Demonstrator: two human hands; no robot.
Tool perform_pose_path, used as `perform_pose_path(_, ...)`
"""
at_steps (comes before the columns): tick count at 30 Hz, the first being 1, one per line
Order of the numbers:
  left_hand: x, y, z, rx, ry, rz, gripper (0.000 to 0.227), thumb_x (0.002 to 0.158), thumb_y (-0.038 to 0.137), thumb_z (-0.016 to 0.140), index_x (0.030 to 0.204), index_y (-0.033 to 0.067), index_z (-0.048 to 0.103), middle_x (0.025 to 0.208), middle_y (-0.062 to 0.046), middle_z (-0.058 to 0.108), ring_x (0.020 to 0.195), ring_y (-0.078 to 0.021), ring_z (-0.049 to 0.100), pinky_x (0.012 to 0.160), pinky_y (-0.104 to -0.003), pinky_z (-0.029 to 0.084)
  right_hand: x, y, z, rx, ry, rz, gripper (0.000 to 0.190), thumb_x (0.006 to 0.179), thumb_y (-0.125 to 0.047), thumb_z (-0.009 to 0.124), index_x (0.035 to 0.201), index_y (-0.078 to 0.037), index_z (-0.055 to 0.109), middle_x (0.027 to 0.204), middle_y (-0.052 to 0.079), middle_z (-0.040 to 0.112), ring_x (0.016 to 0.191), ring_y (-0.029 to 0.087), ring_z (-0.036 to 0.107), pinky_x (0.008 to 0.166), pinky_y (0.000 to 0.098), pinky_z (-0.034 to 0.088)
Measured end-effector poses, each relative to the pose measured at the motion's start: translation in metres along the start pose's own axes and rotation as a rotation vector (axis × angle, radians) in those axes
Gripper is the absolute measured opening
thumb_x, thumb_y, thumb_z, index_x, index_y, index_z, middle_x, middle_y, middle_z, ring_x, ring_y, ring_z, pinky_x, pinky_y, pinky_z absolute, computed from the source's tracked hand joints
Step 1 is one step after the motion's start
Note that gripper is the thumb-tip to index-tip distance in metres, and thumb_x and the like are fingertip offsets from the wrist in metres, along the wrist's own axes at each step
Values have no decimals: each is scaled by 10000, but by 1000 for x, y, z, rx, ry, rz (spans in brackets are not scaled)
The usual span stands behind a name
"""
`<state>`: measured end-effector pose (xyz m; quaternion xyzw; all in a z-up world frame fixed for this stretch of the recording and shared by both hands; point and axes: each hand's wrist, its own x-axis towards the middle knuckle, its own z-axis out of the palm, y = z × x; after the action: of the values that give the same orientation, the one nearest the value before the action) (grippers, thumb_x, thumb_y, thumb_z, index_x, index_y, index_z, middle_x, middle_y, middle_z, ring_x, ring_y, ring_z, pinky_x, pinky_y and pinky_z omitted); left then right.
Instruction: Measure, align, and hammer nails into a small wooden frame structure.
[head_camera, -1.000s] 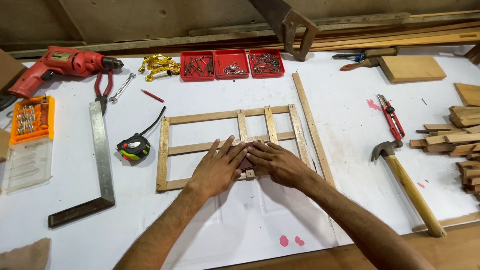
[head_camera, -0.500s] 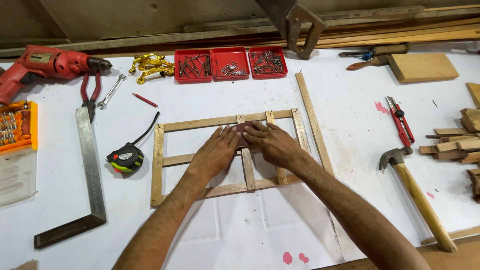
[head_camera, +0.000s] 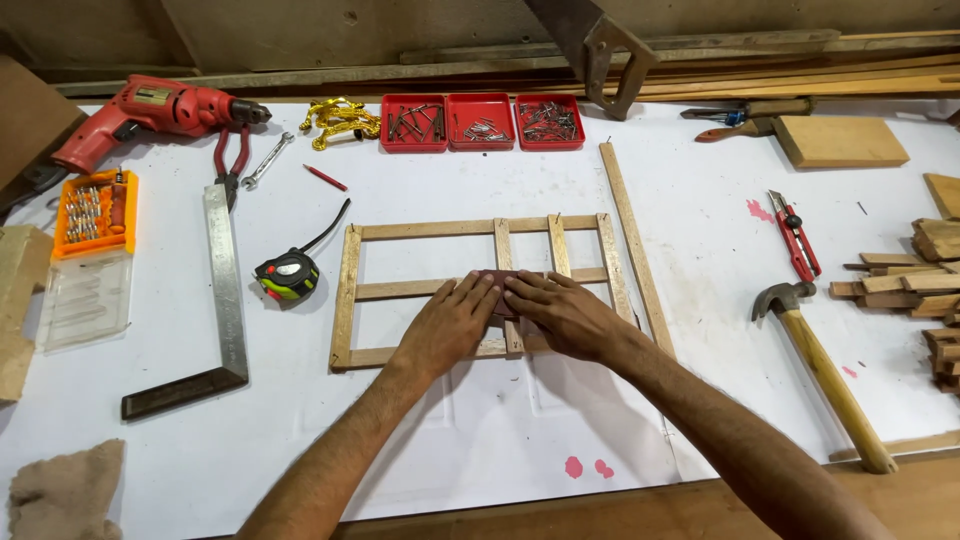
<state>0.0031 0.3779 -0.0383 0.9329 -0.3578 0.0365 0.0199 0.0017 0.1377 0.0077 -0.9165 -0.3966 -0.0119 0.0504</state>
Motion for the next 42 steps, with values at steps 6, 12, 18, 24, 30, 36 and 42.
perform_pose_path(6, 7, 4, -36, -102, -128, -59, 636, 1032, 355, 503, 1591, 118, 315, 1671, -78, 309, 1503, -249, 263, 1214, -528, 240, 5, 4, -5, 6, -131, 72, 587, 938, -15, 564, 1496, -163, 464, 1602, -1, 409, 1500, 207, 315, 1198, 564, 272)
perform_pose_path(12, 39, -22, -4, 31, -89, -47, 525, 1033, 165, 481, 1544, 102, 376, 1636, -72, 338, 1506, -248, 293, 1221, -503, 261, 27, 41, 10, 48, -79, 57, 566, 933, -45, 609, 1477, -155, 503, 1599, -4, 429, 1503, 202, 324, 1202, 550, 285)
perform_pose_path(18, 64, -40, -8, 49, -83, -32, 505, 1014, 106, 471, 1518, 90, 431, 1603, -82, 394, 1497, -240, 315, 1230, -505, 261, 48, 62, 4, 71, -75, 71, 596, 879, -18, 628, 1452, -155, 539, 1586, -14, 449, 1496, 192, 342, 1211, 534, 287)
perform_pose_path(24, 52, -42, -14, 83, -23, 9, 457, 1034, 163, 463, 1483, 78, 465, 1599, -78, 419, 1505, -253, 329, 1218, -517, 281, 42, 52, -9, 132, -44, 57, 542, 923, -17, 618, 1448, -136, 560, 1579, 2, 464, 1499, 215, 351, 1209, 512, 319)
perform_pose_path(30, 11, -5, -45, -60, -24, 59, 612, 999, 402, 559, 1503, 86, 414, 1547, -86, 434, 1478, -269, 313, 1204, -540, 268, 3, 9, -35, 117, -55, -8, 657, 830, 2, 651, 1457, -157, 535, 1598, 10, 439, 1491, 225, 344, 1204, 514, 295)
perform_pose_path(36, 3, 5, -21, 66, -98, 126, 649, 942, 299, 630, 1516, 99, 405, 1591, -76, 402, 1489, -236, 307, 1208, -491, 277, -19, 3, -12, 117, -76, -8, 658, 882, -57, 652, 1509, -167, 486, 1566, -25, 477, 1498, 214, 344, 1227, 492, 288)
perform_pose_path(42, 28, -13, -4, 111, -27, 94, 474, 1022, 151, 500, 1492, 114, 452, 1587, -51, 423, 1481, -214, 330, 1217, -469, 279, 6, 27, -4, 54, -142, 17, 640, 892, -88, 629, 1510, -158, 479, 1575, -23, 472, 1498, 236, 340, 1212, 466, 321)
